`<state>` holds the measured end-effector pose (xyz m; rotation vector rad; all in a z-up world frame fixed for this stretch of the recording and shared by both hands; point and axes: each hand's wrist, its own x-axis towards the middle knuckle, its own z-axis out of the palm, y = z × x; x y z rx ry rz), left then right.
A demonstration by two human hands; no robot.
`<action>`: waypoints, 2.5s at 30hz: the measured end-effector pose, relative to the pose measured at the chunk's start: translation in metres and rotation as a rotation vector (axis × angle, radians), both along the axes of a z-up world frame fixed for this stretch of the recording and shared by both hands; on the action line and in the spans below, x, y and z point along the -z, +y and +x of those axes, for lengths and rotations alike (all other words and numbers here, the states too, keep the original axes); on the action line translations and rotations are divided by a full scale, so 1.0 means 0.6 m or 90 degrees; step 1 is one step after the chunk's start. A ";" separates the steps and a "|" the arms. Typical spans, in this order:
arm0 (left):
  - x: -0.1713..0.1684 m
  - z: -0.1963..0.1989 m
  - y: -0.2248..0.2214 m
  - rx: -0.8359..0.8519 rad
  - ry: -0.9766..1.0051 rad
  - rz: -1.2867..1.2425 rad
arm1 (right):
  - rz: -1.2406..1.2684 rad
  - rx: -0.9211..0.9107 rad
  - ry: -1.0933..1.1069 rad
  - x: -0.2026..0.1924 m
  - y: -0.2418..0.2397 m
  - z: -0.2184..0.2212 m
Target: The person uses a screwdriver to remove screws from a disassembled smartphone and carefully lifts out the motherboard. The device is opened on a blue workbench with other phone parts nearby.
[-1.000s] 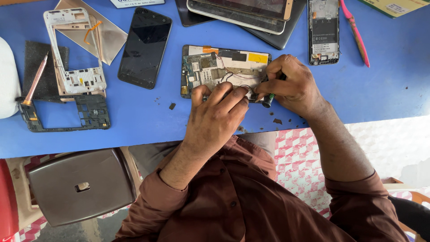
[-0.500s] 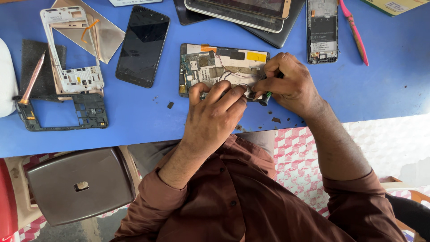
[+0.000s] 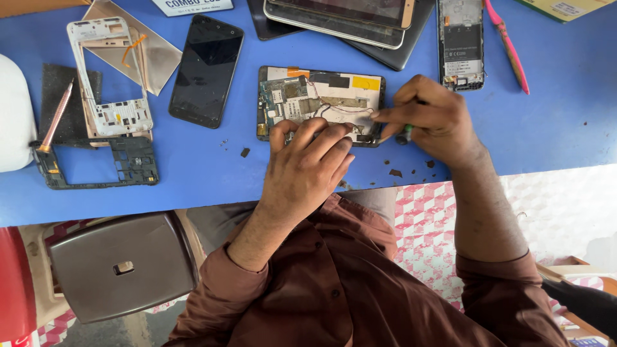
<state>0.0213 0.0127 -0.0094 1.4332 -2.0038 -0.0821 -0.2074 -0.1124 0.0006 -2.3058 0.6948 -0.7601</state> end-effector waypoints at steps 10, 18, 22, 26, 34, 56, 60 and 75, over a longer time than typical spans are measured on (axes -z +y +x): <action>0.006 -0.017 -0.005 -0.014 -0.014 -0.024 | 0.173 0.178 -0.396 0.034 0.027 -0.052; 0.001 -0.072 -0.040 -0.086 -0.094 0.008 | 0.292 0.244 -0.544 0.059 0.056 -0.056; -0.015 -0.082 -0.046 -0.111 -0.072 0.022 | 0.266 0.263 -0.494 0.058 0.057 -0.043; -0.022 -0.083 -0.039 -0.119 -0.010 0.041 | 0.243 0.242 -0.412 0.052 0.061 -0.039; -0.013 -0.067 -0.037 -0.121 0.071 0.066 | 0.289 0.295 -0.320 0.030 0.061 -0.036; 0.001 -0.065 -0.025 -0.047 0.064 -0.038 | 0.083 0.241 -0.237 0.034 0.093 -0.063; -0.001 -0.064 -0.023 -0.043 0.052 -0.054 | 0.005 0.099 -0.111 0.007 0.054 -0.044; 0.004 -0.054 -0.034 -0.051 0.172 0.038 | -0.126 0.082 0.024 -0.027 0.067 0.013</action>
